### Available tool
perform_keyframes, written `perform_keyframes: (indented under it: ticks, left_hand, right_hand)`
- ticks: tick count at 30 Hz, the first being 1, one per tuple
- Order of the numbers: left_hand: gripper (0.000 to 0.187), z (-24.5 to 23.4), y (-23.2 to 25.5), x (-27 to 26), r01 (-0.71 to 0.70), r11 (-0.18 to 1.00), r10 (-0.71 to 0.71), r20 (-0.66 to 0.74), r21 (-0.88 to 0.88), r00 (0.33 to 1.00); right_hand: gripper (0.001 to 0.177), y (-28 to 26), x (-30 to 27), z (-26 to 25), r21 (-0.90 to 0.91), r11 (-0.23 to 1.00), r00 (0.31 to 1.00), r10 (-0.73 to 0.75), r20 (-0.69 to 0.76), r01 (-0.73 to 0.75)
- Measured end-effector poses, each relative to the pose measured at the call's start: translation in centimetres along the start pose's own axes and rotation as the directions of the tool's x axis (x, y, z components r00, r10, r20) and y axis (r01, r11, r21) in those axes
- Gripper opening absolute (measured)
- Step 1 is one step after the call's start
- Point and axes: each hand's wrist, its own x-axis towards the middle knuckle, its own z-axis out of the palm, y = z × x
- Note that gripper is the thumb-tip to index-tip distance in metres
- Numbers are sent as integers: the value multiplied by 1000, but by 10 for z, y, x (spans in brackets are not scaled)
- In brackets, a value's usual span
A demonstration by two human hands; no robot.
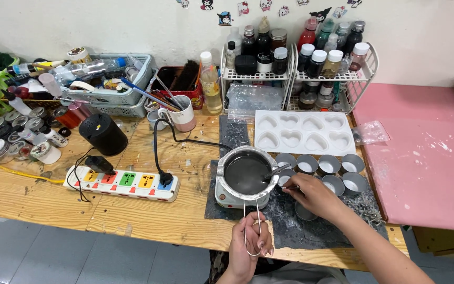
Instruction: Prepare candle molds and scoop liquid wax from a melting pot.
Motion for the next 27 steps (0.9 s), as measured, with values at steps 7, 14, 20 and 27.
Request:
perform_keyframes:
  ticks: [7,14,20,27]
  left_hand:
    - [51,-1,0,-1,6,1000,-6,-16,19,1000]
    - [53,-9,-5,3,-12,1000,13,27,-18,1000]
    - [52,-17,-14,10,-26,999,28,43,-48,999]
    - [51,-23,-21,12,-20,996,22,31,-86,999]
  right_hand:
    - [15,4,-3,2,28,990,990,133,47,-135]
    - [11,-12,-27,-33,23,988,982,155,-108,-154]
    - [10,-33,-51,-44,414,910,920,193,-341,-37]
    - [17,-80,-5,-37,82,972,947,233,-223,-220]
